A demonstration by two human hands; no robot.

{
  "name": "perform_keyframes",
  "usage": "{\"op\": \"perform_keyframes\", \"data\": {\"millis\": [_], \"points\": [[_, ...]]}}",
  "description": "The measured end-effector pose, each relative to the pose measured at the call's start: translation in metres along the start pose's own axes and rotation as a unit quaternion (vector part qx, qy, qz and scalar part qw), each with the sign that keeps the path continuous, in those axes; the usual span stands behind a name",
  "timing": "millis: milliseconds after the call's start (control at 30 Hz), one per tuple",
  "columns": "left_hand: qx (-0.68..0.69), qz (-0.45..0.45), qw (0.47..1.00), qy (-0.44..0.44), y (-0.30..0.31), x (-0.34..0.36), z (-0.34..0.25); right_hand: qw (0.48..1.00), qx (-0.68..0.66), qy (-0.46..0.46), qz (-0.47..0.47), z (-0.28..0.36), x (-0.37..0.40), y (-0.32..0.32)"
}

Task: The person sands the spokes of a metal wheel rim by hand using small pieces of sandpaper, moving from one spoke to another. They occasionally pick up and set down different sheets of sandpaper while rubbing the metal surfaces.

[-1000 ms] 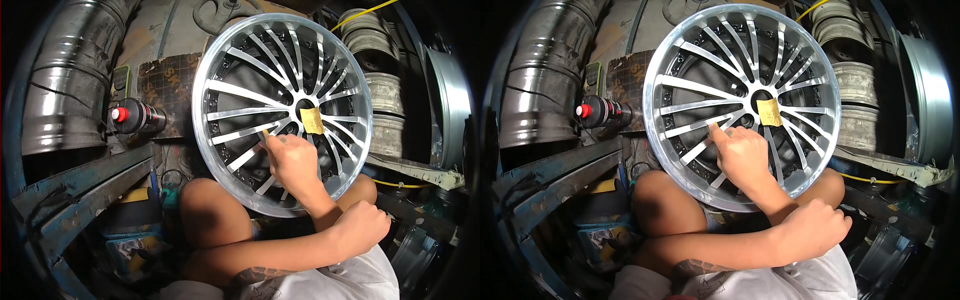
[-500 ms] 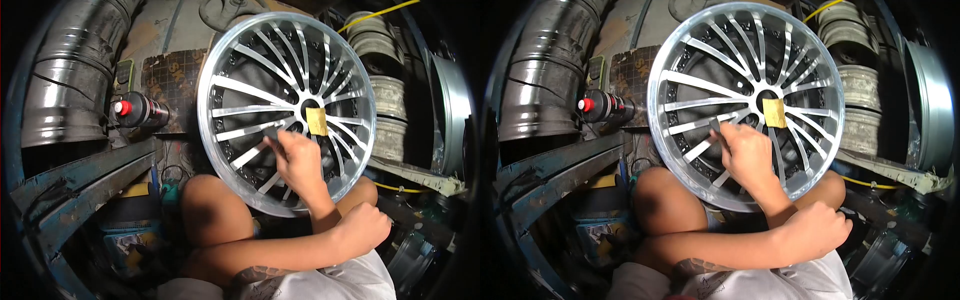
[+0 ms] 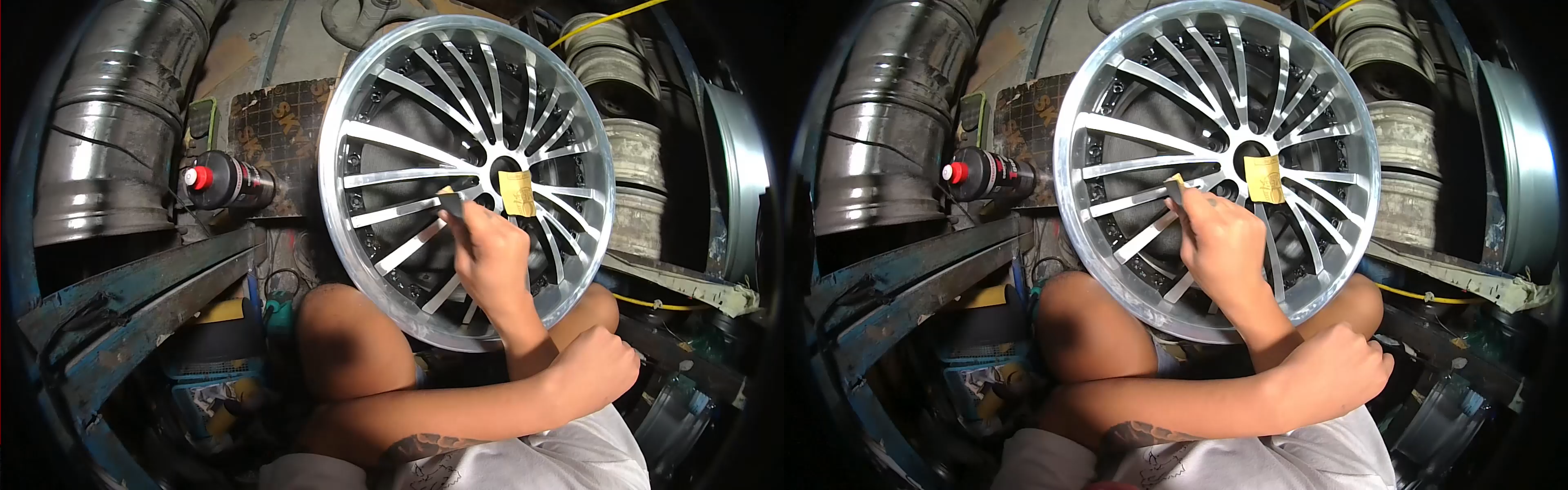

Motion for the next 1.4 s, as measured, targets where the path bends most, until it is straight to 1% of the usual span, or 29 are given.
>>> {"op": "perform_keyframes", "data": {"millis": [33,67,167,200,300,333,433,567,600,733,833,867,900,967,1067,1167,1200,1233,1300,1400], "points": [[0.002,0.007,1.000,0.001,-0.004,0.000,-0.002,1.000,0.019,0.015,0.010,-0.003,0.004,-0.010],[0.001,0.013,1.000,0.002,-0.005,0.000,-0.002,0.999,0.012,-0.011,0.028,-0.008,0.010,-0.019],[-0.007,0.002,1.000,0.009,-0.005,-0.003,0.004,0.998,0.043,0.020,0.030,-0.010,0.010,-0.023],[-0.004,0.003,1.000,0.005,-0.007,0.000,0.000,0.999,0.043,0.023,0.006,-0.010,0.010,-0.025],[-0.012,0.035,0.999,0.010,-0.013,-0.001,0.001,0.997,0.052,0.013,0.048,-0.008,0.009,-0.020],[-0.012,0.033,0.999,0.010,-0.013,-0.001,0.002,0.997,0.056,0.007,0.061,-0.009,0.007,-0.021],[-0.007,0.033,0.999,0.003,-0.013,0.001,0.000,0.998,0.042,0.011,0.051,-0.010,0.012,-0.023],[0.016,0.011,1.000,0.006,-0.006,0.002,0.002,0.997,0.011,-0.011,0.077,-0.013,0.006,-0.019],[0.019,0.004,1.000,-0.003,-0.005,0.002,0.001,0.999,0.003,-0.004,0.033,-0.012,0.009,-0.015],[0.006,0.016,1.000,0.007,-0.009,0.001,0.001,0.998,-0.049,-0.044,0.007,-0.015,0.018,-0.008],[0.011,0.020,1.000,0.011,-0.012,0.001,0.000,0.999,-0.010,0.022,-0.029,-0.006,0.003,-0.011],[0.012,0.024,1.000,0.011,-0.010,0.000,0.002,1.000,0.010,0.002,0.017,-0.012,0.010,-0.028],[0.013,0.027,0.999,0.012,-0.007,-0.001,0.004,0.999,0.036,0.017,0.031,-0.007,0.010,-0.025],[0.010,0.009,1.000,0.009,-0.005,-0.003,0.005,0.993,0.053,0.003,0.104,0.001,0.007,-0.017],[0.008,-0.007,1.000,0.000,-0.004,-0.002,0.001,0.998,0.056,0.031,0.016,0.003,0.000,-0.013],[0.003,0.004,1.000,0.003,-0.002,0.001,0.000,0.996,0.046,0.024,0.069,0.002,0.008,-0.017],[0.008,0.010,1.000,0.011,-0.004,0.001,0.000,0.997,0.044,0.031,0.060,0.006,0.004,-0.009],[0.005,0.007,1.000,0.011,-0.006,0.003,-0.003,0.997,0.066,0.038,0.024,0.012,-0.001,0.003],[-0.012,-0.007,1.000,0.000,-0.006,0.000,-0.003,0.995,0.060,0.076,-0.029,0.009,-0.004,-0.001],[-0.020,0.012,1.000,0.012,-0.007,-0.001,0.000,0.988,0.098,0.053,0.106,0.004,0.007,-0.017]]}}
Point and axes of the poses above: each hand's wrist, its own x-axis away from the middle knuckle, its own y-axis out of the back of the hand, z = x × y, the point moved 10 cm from there along -x, towards the middle knuckle, and after that the axes turned 13 degrees about y, right-handed, at the moved point
